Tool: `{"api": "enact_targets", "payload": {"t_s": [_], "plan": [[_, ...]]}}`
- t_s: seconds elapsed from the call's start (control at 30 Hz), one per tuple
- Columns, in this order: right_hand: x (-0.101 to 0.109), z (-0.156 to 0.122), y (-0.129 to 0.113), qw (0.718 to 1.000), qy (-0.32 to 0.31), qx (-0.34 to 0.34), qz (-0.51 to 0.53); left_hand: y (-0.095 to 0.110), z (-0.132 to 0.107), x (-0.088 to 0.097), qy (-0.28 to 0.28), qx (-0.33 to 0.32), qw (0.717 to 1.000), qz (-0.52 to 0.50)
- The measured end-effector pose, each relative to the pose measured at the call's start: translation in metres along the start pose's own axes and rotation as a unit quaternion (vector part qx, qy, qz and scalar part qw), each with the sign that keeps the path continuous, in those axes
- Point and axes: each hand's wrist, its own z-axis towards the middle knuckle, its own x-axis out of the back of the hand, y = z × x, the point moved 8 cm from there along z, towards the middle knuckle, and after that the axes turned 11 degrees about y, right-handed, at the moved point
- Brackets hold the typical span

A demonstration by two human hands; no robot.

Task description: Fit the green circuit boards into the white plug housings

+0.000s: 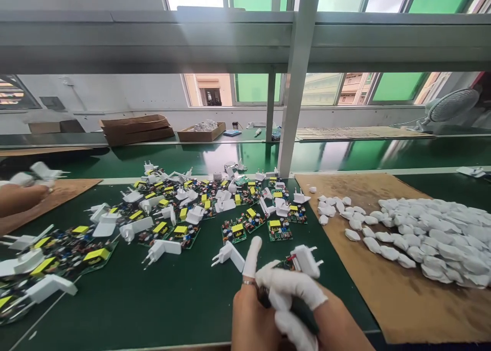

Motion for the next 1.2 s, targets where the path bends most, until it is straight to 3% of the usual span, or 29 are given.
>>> {"api": "enact_targets", "payload": {"t_s": [0.17, 0.57, 0.63, 0.7, 0.8, 0.87, 0.93, 1.03, 1.1, 1.2], "plan": [[0.021, 0.013, -0.005, 0.972, 0.149, 0.155, -0.094, 0.007, -0.008, -0.005, -0.028, 0.005, 1.000, -0.001], [0.007, 0.015, -0.007, 0.974, 0.092, 0.172, -0.118, -0.004, -0.003, -0.006, -0.061, -0.061, 0.990, 0.110], [0.010, 0.010, -0.003, 0.971, 0.096, 0.166, -0.144, -0.005, -0.003, -0.006, -0.052, -0.059, 0.995, 0.067], [0.021, 0.003, 0.003, 0.968, 0.134, 0.135, -0.166, -0.005, -0.001, -0.003, -0.017, -0.022, 0.999, -0.045], [0.034, -0.008, 0.014, 0.965, 0.182, 0.075, -0.175, -0.006, 0.001, 0.000, 0.040, 0.042, 0.970, -0.236], [0.025, -0.010, 0.021, 0.968, 0.152, 0.057, -0.192, -0.004, 0.002, -0.005, 0.035, 0.055, 0.953, -0.296], [0.013, -0.007, 0.027, 0.966, 0.123, 0.047, -0.223, -0.001, 0.002, -0.011, 0.017, 0.058, 0.947, -0.314], [0.010, 0.001, 0.026, 0.957, 0.145, 0.056, -0.247, 0.000, 0.002, -0.013, -0.004, 0.069, 0.949, -0.309], [0.013, 0.006, 0.016, 0.957, 0.153, 0.102, -0.223, 0.003, 0.005, -0.008, -0.008, 0.071, 0.952, -0.297], [0.019, 0.011, -0.001, 0.961, 0.116, 0.179, -0.175, 0.014, 0.012, 0.003, 0.001, 0.047, 0.964, -0.260]]}}
